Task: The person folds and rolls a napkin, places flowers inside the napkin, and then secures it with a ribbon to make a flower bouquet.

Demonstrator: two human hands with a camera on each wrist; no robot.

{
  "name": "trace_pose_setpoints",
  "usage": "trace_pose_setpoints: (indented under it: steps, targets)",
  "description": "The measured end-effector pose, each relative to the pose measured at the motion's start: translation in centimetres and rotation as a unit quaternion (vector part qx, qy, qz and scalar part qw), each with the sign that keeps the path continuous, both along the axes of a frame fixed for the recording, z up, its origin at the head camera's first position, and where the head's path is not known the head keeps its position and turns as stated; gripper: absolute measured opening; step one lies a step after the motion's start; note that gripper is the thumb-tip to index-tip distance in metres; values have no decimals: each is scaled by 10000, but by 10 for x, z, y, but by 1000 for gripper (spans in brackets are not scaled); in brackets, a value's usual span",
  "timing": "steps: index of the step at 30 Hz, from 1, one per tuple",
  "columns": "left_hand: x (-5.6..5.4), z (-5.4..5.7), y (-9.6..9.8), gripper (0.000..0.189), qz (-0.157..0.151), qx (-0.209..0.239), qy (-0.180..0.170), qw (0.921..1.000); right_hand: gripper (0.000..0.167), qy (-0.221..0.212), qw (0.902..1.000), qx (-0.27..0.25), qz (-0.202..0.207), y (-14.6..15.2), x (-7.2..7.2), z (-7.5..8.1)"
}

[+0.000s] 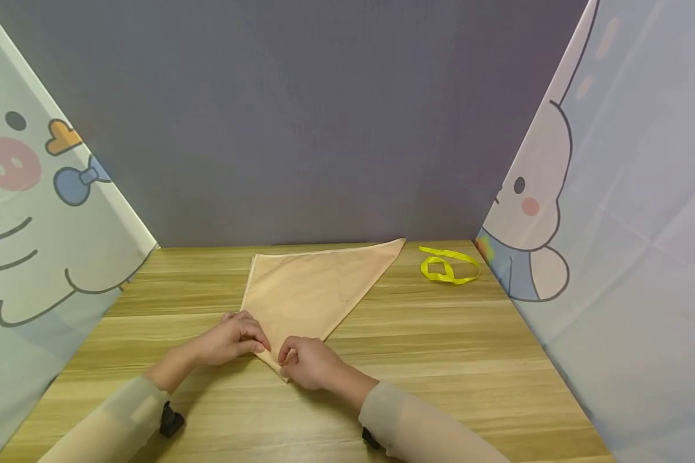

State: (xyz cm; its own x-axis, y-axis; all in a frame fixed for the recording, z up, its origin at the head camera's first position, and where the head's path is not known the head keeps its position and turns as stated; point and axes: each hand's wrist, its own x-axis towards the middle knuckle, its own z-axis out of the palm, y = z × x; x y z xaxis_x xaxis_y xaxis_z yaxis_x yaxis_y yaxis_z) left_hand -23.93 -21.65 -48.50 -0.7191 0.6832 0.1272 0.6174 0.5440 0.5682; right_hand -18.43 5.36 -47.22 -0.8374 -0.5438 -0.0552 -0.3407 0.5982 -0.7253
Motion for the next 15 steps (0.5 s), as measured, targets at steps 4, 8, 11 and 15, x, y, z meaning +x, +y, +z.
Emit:
trace_pose_setpoints:
  steps: [4, 8, 11, 15]
  targets:
    - [-2, -1, 3, 5, 35, 170, -191, 9997, 10, -231, 9997, -116, -37, 1, -2, 0]
    - [-3, -1, 4, 8, 13, 205, -272, 9994, 8, -402, 9990, -155, -118, 3, -4, -2]
    - [-2, -1, 5, 9, 15, 100, -72, 9999, 6, -515, 9983, -216, -168, 4, -5, -1]
    - [-1, 0, 5, 12, 51, -16, 392, 9992, 6, -549, 9982, -157, -196, 3, -4, 0]
